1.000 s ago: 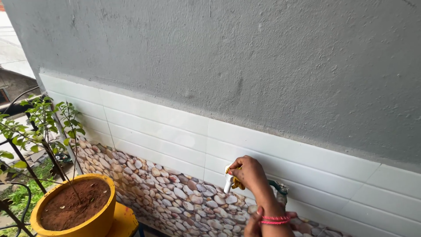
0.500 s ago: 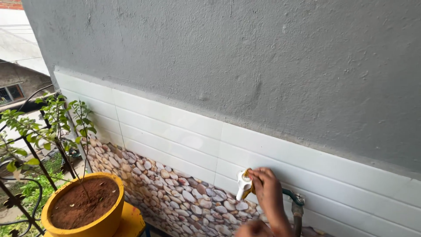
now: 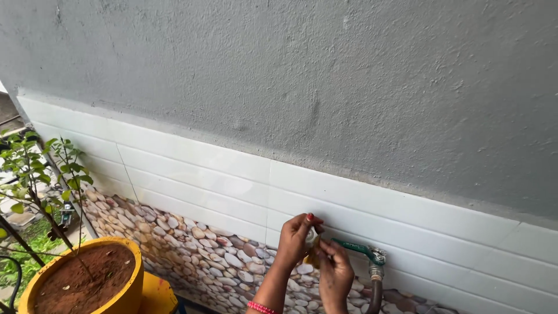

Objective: The recorder is fixing a leaking outdoor water tap by wrapping a piece of cloth around the joint and tightening it using pliers.

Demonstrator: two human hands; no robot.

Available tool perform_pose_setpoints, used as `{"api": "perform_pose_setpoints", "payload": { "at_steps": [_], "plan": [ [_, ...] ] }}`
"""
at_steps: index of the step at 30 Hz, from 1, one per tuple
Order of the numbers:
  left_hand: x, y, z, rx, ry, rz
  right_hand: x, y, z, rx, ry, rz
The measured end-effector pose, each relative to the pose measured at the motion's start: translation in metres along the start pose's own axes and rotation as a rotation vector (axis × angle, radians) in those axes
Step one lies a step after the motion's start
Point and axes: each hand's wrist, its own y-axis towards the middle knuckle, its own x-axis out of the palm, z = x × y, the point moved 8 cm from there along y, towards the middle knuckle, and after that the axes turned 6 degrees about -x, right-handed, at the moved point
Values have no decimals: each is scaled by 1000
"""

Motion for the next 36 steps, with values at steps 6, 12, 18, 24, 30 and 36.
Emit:
{"api": "perform_pose_setpoints", "payload": {
  "at_steps": [6,12,18,24,30,36],
  "plan": [
    [-11,9,-45,-201,-253,35,1,-2,5,-213,-8,-42],
    [-6,4,-28,-118,-263,43,5,-5,-1,-89,-26,-78],
    [-6,-6,-19,-113,-245,113,10,-16,5,-118,135,-79],
    [-11,1,-27,-91,-276,116,24,-11,-53,-281,-40,-67],
    [-12,-1,-30,-83,-260,115,19,-22,-40,-327,-184,-72],
    [-26,-2,-57,-46,-237,214,-4,-12,-33,-182,-401,-115]
  ]
}}
